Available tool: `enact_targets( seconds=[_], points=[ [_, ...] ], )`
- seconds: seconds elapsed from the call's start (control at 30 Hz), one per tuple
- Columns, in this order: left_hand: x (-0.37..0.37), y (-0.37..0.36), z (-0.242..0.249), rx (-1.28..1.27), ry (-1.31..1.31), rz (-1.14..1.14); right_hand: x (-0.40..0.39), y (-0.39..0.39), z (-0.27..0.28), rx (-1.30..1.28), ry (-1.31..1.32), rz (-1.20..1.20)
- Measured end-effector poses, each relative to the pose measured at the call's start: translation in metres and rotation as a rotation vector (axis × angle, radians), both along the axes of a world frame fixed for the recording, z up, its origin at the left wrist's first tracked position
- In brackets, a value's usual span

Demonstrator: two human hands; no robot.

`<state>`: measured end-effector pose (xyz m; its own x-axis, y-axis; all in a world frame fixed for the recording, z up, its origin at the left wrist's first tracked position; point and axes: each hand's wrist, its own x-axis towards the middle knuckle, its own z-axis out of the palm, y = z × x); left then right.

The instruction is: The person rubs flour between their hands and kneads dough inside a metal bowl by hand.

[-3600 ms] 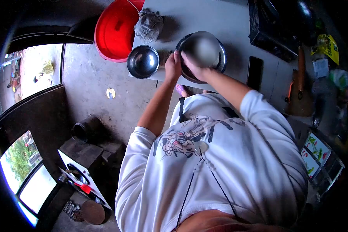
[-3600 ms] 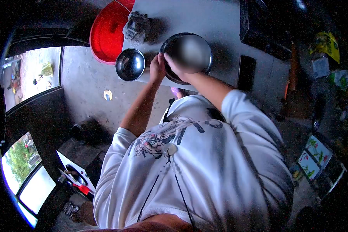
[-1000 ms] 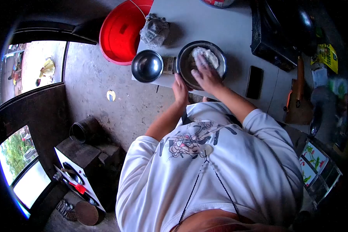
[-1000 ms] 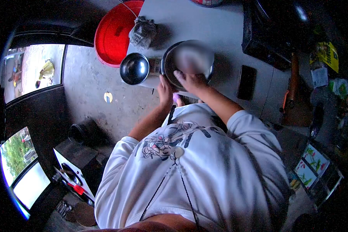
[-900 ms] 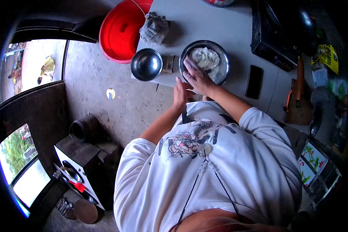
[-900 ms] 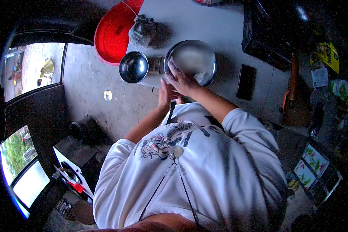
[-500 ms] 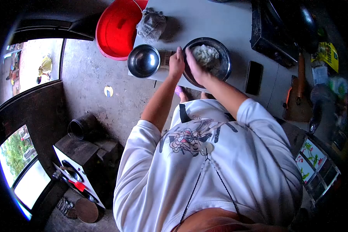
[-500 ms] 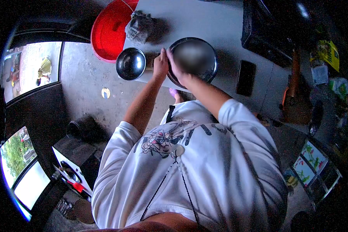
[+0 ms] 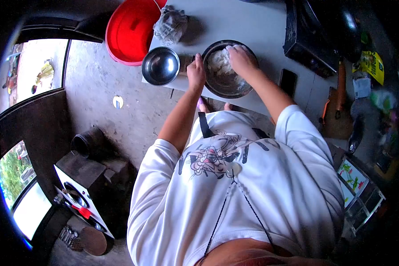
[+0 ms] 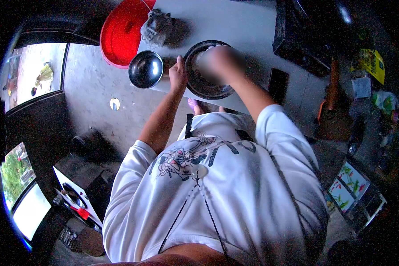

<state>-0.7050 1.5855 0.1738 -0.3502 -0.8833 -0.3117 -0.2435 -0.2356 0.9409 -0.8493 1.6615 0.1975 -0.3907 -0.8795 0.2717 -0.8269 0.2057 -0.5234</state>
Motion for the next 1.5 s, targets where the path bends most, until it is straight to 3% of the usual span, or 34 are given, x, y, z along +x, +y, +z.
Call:
enact_targets(
  seconds=[0.1,0.17,0.37,0.43,0.53,0.63,0.7,0.73,0.8,0.83,0.9,0.97,1.0,1.03,1.13,1.2,1.27,1.33,1.37,1.5],
  points=[
    [-0.003,0.002,0.006,0.025,0.007,0.044,0.005,-0.004,0.015,0.227,0.168,-0.009],
    [-0.002,0.003,0.011,0.035,0.008,0.066,0.015,0.004,0.043,0.538,-0.197,0.190],
    [-0.001,0.000,0.008,0.062,-0.016,0.052,0.054,0.018,0.005,0.896,0.073,0.478],
    [-0.001,0.000,0.013,-0.049,-0.116,0.004,0.050,0.008,-0.004,0.920,0.017,0.429],
    [0.000,-0.002,0.023,0.037,-0.149,-0.051,0.030,-0.004,-0.026,0.930,-0.172,0.415],
    [0.000,-0.002,-0.003,-0.074,-0.108,-0.032,0.022,-0.008,-0.008,0.895,-0.201,0.411],
    [0.000,-0.005,0.006,-0.058,-0.107,-0.043,0.001,-0.008,0.008,1.055,-0.674,0.573],
    [0.002,-0.002,0.009,-0.037,-0.110,-0.054,-0.007,-0.006,0.027,1.096,-0.973,0.406],
    [0.000,-0.004,-0.002,0.021,-0.072,-0.047,-0.016,-0.019,0.024,1.019,-0.682,0.188],
    [0.000,-0.005,-0.006,0.009,-0.106,-0.057,-0.015,-0.020,0.022,1.020,-0.682,0.187],
    [-0.001,-0.004,-0.005,0.000,-0.141,-0.068,0.001,-0.027,0.037,0.612,-0.298,0.261],
    [-0.001,-0.004,-0.002,-0.049,-0.161,-0.063,0.018,-0.021,-0.011,0.531,0.027,0.327],
    [-0.001,-0.002,0.001,-0.049,-0.162,-0.063,0.031,-0.017,-0.004,0.445,0.131,0.316],
    [0.000,-0.001,0.005,0.013,-0.117,-0.031,0.031,-0.016,0.006,0.529,-0.013,0.350],
    [0.002,0.002,-0.002,0.048,-0.090,0.033,0.034,-0.002,0.057,0.660,-0.101,0.328],
    [0.001,0.003,-0.002,0.017,-0.102,0.071,0.025,0.012,0.045,0.623,-0.068,0.292],
    [0.002,0.008,0.003,0.019,-0.028,0.129,0.011,0.014,0.028,0.674,-0.231,-0.003],
    [0.006,0.011,0.004,0.061,-0.007,0.136,-0.004,0.010,0.007,0.435,-0.088,-0.188],
    [0.008,0.013,0.006,0.099,0.013,0.144,-0.008,0.005,0.011,0.458,0.018,-0.233],
    [0.022,0.034,0.014,0.316,0.097,0.023,0.001,0.005,0.044,0.353,-0.219,-0.101]
  ],
)
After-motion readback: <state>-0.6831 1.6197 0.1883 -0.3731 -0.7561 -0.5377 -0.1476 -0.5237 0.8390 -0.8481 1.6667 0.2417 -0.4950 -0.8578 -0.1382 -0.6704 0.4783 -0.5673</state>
